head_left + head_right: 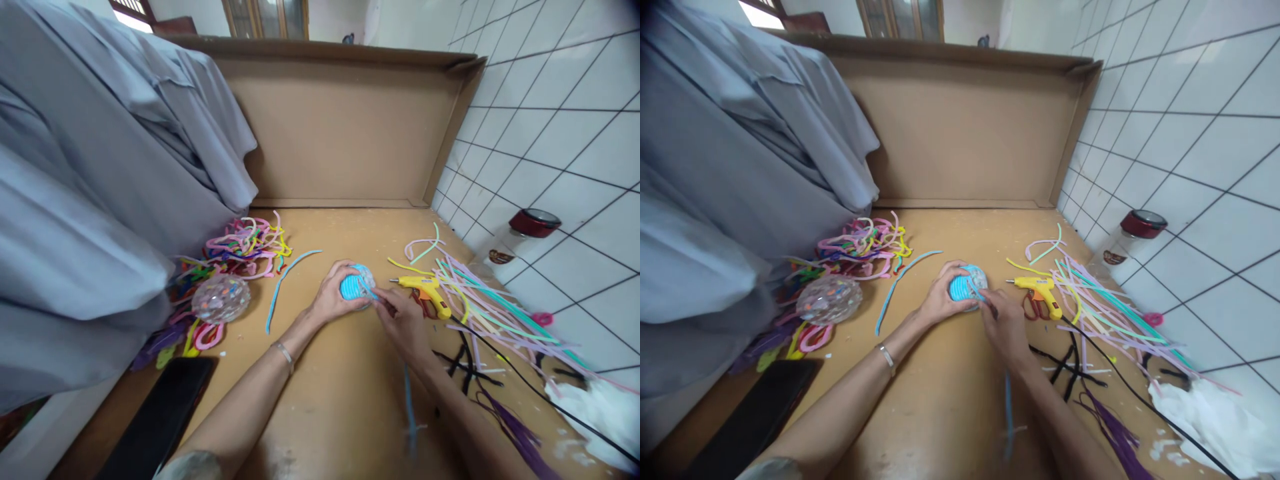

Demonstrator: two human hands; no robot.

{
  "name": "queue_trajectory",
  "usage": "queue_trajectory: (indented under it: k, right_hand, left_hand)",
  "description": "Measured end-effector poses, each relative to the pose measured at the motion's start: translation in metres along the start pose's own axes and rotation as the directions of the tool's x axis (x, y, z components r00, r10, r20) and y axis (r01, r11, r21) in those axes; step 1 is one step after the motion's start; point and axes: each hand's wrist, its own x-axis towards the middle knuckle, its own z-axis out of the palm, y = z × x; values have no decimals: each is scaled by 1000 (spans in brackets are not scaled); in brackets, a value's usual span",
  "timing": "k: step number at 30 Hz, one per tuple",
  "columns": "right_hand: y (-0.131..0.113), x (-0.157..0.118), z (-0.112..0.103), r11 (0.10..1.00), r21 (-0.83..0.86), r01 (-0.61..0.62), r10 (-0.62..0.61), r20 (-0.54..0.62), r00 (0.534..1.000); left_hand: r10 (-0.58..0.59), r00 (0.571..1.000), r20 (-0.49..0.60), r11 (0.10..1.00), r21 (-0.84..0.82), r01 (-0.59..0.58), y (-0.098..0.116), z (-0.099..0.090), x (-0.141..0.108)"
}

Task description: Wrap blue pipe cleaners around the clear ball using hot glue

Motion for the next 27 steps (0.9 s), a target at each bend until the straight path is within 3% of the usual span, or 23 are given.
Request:
queue_trajectory:
  k: [7, 27]
  right_hand:
    - [-6, 1, -2, 976, -88, 197, -197, 8, 980]
    - [4, 3, 2, 977, -17, 212, -208, 128, 970]
  left_hand:
    - [10, 1000, -1, 1000, 5, -10, 0, 0, 0]
    - [31, 998, 46, 999, -45, -29, -4, -3, 1]
